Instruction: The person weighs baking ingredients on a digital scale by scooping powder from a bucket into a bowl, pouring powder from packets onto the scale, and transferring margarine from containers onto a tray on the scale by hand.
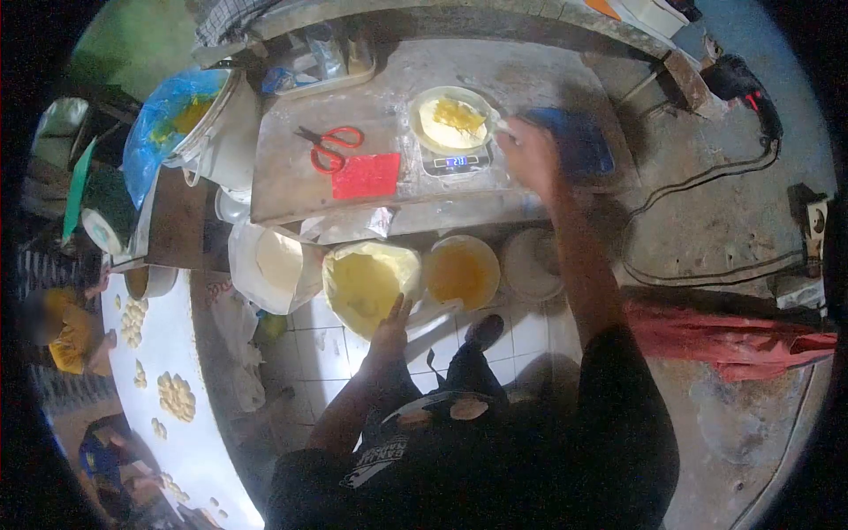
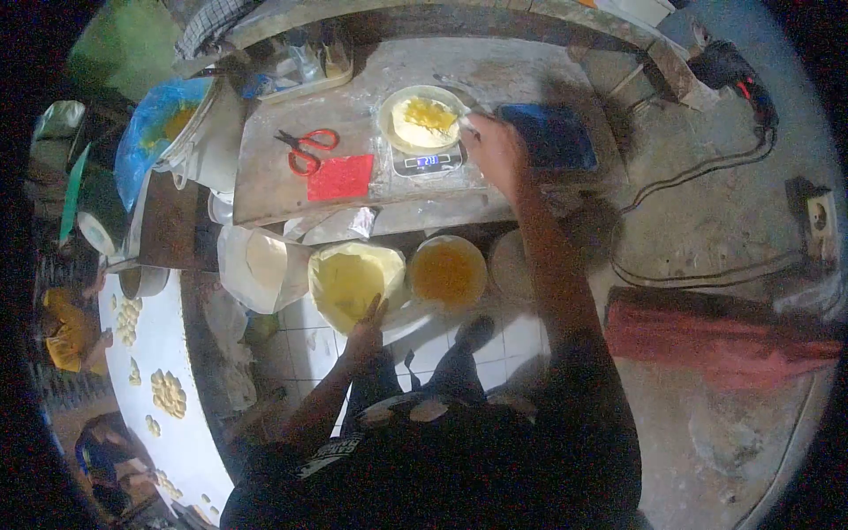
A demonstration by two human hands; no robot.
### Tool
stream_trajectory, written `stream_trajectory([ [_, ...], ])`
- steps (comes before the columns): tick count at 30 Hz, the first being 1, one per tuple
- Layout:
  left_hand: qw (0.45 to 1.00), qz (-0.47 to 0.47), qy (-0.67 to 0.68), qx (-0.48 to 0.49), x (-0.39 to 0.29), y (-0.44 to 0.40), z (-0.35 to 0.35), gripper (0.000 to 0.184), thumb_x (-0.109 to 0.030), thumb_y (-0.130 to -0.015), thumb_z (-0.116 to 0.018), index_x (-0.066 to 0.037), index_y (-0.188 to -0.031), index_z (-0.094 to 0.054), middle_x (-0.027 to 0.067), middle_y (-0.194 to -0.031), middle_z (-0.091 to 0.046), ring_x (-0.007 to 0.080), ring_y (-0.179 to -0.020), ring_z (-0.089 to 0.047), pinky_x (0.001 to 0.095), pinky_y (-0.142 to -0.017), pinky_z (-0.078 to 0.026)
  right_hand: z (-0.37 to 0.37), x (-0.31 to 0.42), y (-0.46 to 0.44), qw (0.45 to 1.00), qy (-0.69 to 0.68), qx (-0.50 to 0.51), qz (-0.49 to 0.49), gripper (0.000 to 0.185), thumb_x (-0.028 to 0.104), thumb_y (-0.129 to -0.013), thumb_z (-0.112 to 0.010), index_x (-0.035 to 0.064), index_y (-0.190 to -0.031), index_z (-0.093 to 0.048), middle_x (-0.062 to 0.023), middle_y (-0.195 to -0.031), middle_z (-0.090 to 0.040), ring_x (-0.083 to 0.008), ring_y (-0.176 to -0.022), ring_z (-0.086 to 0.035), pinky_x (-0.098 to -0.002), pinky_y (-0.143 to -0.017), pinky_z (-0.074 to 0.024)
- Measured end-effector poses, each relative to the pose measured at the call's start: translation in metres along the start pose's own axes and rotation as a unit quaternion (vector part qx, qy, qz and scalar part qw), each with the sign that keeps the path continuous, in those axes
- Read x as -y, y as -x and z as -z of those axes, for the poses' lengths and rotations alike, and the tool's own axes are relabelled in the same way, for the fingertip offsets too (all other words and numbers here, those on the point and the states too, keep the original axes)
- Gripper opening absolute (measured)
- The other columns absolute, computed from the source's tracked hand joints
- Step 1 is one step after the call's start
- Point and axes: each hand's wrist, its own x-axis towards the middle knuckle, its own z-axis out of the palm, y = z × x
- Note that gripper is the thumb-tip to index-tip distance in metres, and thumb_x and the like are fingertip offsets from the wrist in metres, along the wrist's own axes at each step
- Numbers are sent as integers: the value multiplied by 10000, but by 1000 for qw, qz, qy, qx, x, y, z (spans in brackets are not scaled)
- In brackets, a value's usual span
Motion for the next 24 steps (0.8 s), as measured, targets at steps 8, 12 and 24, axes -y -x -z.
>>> stream_trajectory([
  [8,989,37,144,-22,25,1,-22,759,82,-742,-439,-38,-1476,-291,229,-1519,-284,417,-1160,-544,463,-923,-496,-58,-1,-48,989,120,62,64,267,203,-816,-600,57,-1032,-658,-243,-940,-653,-419,-856,-641,-505,-756,-503],
  [12,997,20,69,-25,19,8,-1,732,25,-765,-471,-37,-1473,-298,244,-1519,-273,401,-1221,-510,472,-986,-453,-71,8,-55,988,139,72,17,249,201,-835,-579,56,-1015,-672,-249,-974,-655,-433,-879,-637,-502,-787,-505],
  [24,999,-30,14,-10,42,-2,-5,732,-22,-800,-533,-137,-1488,-313,96,-1576,-214,375,-1020,-608,441,-870,-508,101,109,41,977,-168,-59,-120,244,142,-892,-627,8,-1095,-651,-99,-1004,-697,-203,-879,-671,-281,-779,-508],
])
